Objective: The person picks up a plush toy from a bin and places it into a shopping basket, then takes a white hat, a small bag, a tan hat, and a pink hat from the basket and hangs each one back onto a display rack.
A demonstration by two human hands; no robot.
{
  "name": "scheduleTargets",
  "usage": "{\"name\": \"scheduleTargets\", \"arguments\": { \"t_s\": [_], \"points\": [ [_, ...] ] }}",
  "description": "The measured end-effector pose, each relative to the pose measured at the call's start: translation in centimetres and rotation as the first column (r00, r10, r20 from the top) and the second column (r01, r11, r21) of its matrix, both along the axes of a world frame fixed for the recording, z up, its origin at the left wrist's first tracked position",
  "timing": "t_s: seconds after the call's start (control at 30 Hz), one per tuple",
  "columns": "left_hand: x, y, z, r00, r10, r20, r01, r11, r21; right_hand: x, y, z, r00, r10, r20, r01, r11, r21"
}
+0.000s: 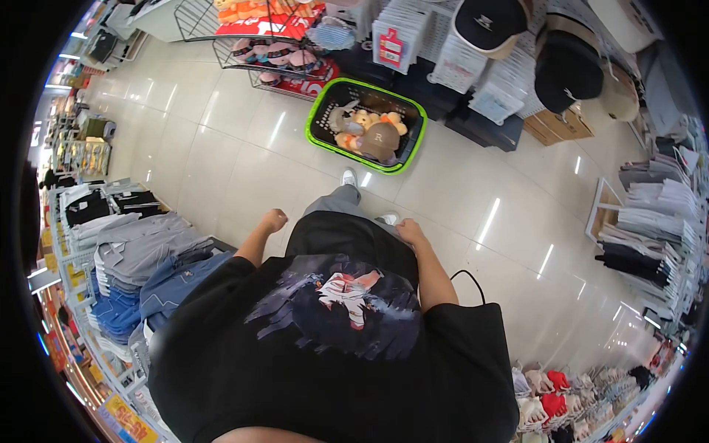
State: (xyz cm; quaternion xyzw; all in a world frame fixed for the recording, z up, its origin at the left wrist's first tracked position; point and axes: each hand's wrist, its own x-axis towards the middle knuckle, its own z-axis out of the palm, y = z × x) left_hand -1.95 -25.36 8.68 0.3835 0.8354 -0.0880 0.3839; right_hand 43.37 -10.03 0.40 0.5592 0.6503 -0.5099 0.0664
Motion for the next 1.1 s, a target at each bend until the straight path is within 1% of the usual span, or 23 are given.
{"name": "scheduleTargets", "arguments": {
  "t_s": [0.03, 0.07, 0.1, 0.13, 0.17, 0.2, 0.23, 0.27, 0.33, 0.4, 0.43, 0.47, 0.5, 0.6, 0.67, 0.73, 0.8, 0.87, 0.9, 0.97, 1.0, 1.07, 1.1],
  "points": [
    [-0.7, 0.1, -2.3, 0.989, 0.103, 0.108, -0.099, 0.994, -0.039, -0.7, 0.4, -0.2, 0.999, 0.044, 0.004, -0.044, 0.999, 0.013],
    [-0.7, 0.7, -3.3, 0.965, 0.159, 0.206, -0.158, 0.987, -0.019, -1.6, 0.6, -0.2, 0.999, 0.044, -0.003, -0.044, 0.999, 0.007],
    [0.1, 2.1, -2.8, 0.942, 0.196, 0.272, -0.211, 0.977, 0.027, -2.3, 1.1, 0.0, 0.999, 0.048, -0.004, -0.048, 0.999, 0.006],
    [0.9, 3.7, -2.4, 0.947, 0.122, 0.297, -0.164, 0.979, 0.12, -3.0, 1.6, 0.2, 0.999, 0.047, -0.004, -0.047, 0.999, 0.006],
    [1.9, 5.7, -0.8, 0.938, 0.113, 0.327, -0.171, 0.973, 0.155, -3.7, 2.1, 0.4, 1.0, 0.028, -0.008, -0.028, 1.0, 0.001],
    [2.7, 7.1, -1.3, 0.971, 0.028, 0.239, -0.097, 0.954, 0.283, -4.5, 2.3, 0.6, 0.999, 0.045, 0.019, -0.045, 0.999, -0.009],
    [3.4, 8.6, -0.8, 0.962, -0.022, 0.273, -0.087, 0.921, 0.38, -5.3, 2.6, 0.8, 0.997, 0.057, 0.044, -0.056, 0.998, -0.023],
    [3.8, 10.3, -0.6, 0.949, -0.022, 0.316, -0.09, 0.937, 0.337, -5.9, 3.0, 1.2, 0.999, 0.021, 0.036, -0.02, 0.999, -0.034],
    [3.9, 13.0, -0.7, 0.943, -0.082, 0.322, -0.024, 0.951, 0.31, -7.3, 3.6, 2.2, 0.988, 0.109, 0.107, -0.11, 0.994, 0.007],
    [3.6, 15.5, -1.0, 0.904, -0.068, 0.423, -0.049, 0.964, 0.26, -8.6, 4.0, 2.4, 0.994, 0.028, 0.103, -0.028, 1.0, -0.002],
    [2.7, 16.6, -2.4, 0.894, -0.109, 0.435, -0.005, 0.968, 0.252, -8.8, 4.4, 2.7, 0.994, -0.002, 0.108, 0.002, 1.0, 0.003],
    [2.0, 17.4, -3.9, 0.879, -0.109, 0.464, -0.004, 0.972, 0.235, -9.0, 4.6, 3.0, 0.991, -0.044, 0.127, 0.045, 0.999, -0.006],
    [1.5, 17.8, -5.3, 0.863, -0.099, 0.496, -0.01, 0.977, 0.213, -9.8, 4.6, 3.7, 0.986, -0.107, 0.13, 0.105, 0.994, 0.025],
    [-1.0, 19.8, -7.5, 0.873, -0.187, 0.451, 0.111, 0.976, 0.19, -12.2, 4.7, 4.5, 0.969, -0.224, 0.108, 0.215, 0.973, 0.089],
    [-3.2, 20.7, -9.9, 0.866, -0.226, 0.446, 0.166, 0.971, 0.171, -13.7, 4.3, 3.0, 0.962, -0.244, 0.12, 0.237, 0.969, 0.067],
    [-4.8, 21.8, -12.0, 0.866, -0.289, 0.409, 0.259, 0.957, 0.128, -15.2, 3.3, 3.5, 0.937, -0.345, 0.059, 0.34, 0.936, 0.088],
    [-5.6, 23.4, -9.6, 0.893, -0.234, 0.384, 0.214, 0.972, 0.094, -16.9, 2.4, 4.1, 0.942, -0.335, -0.009, 0.335, 0.942, 0.018],
    [-5.0, 24.6, -8.9, 0.921, -0.232, 0.314, 0.208, 0.972, 0.107, -18.1, 1.3, 3.7, 0.958, -0.284, -0.03, 0.282, 0.958, -0.05],
    [-5.0, 24.6, -9.3, 0.93, -0.21, 0.302, 0.19, 0.977, 0.096, -18.4, 1.1, 3.3, 0.959, -0.281, -0.029, 0.277, 0.957, -0.091],
    [-4.0, 25.9, -11.3, 0.898, -0.095, 0.43, 0.05, 0.992, 0.115, -19.0, 1.6, 2.4, 0.961, -0.268, -0.062, 0.26, 0.959, -0.114],
    [-3.5, 26.5, -12.5, 0.9, -0.09, 0.426, 0.048, 0.993, 0.11, -19.2, 2.0, 1.3, 0.957, -0.28, -0.082, 0.266, 0.953, -0.144],
    [-1.7, 26.6, -15.2, 0.863, 0.005, 0.506, -0.054, 0.995, 0.082, -19.0, 3.6, -1.7, 0.955, -0.282, -0.089, 0.261, 0.945, -0.197],
    [-0.7, 26.4, -16.5, 0.875, -0.017, 0.484, -0.054, 0.99, 0.132, -18.9, 3.9, -4.3, 0.958, -0.272, -0.096, 0.249, 0.948, -0.201]
  ]
}}
